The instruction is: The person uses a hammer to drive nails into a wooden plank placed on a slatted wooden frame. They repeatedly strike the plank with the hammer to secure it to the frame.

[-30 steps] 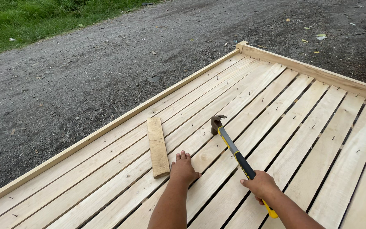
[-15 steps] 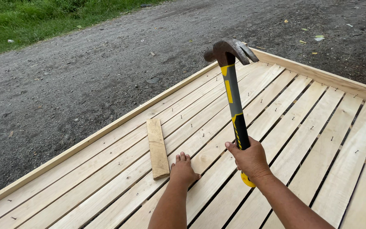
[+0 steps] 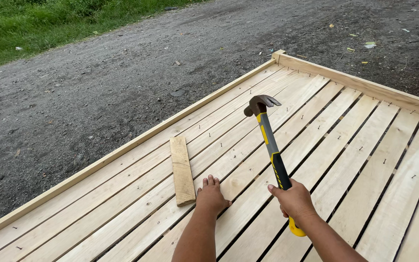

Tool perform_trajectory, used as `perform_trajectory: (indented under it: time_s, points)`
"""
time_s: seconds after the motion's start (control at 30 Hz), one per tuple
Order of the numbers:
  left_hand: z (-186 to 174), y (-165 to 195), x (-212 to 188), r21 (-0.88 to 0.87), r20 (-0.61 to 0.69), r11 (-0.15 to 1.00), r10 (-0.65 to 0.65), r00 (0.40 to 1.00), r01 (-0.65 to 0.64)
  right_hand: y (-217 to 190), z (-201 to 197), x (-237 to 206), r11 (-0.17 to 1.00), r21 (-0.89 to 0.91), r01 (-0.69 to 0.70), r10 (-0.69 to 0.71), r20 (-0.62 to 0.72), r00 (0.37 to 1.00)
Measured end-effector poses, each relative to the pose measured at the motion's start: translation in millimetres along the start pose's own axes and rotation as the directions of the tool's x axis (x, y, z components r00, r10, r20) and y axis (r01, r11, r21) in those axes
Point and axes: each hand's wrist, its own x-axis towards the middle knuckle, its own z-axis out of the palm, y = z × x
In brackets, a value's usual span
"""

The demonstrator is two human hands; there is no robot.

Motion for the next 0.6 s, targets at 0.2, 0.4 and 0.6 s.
perform_trajectory:
  time_s: [0.2,0.4,0.6]
  points:
    - [0.1,1.2,2.6,0.022,0.037,1.000,-0.012,0.999,0.011,-5.2,11.2,6.1,0.976,-0.006,0.217,-0.216,-0.104,0.971]
    - [0.2,0.0,-0.4,0.007,0.013,1.000,0.000,1.000,0.000,57.0,23.1,3.0,0.918,-0.385,-0.088,0.141,0.111,0.984]
    - [0.7,0.5,3.0,0.031,0.037,1.000,-0.005,0.999,0.004,18.9,13.9,0.9,0.901,-0.433,-0.018,0.056,0.074,0.996]
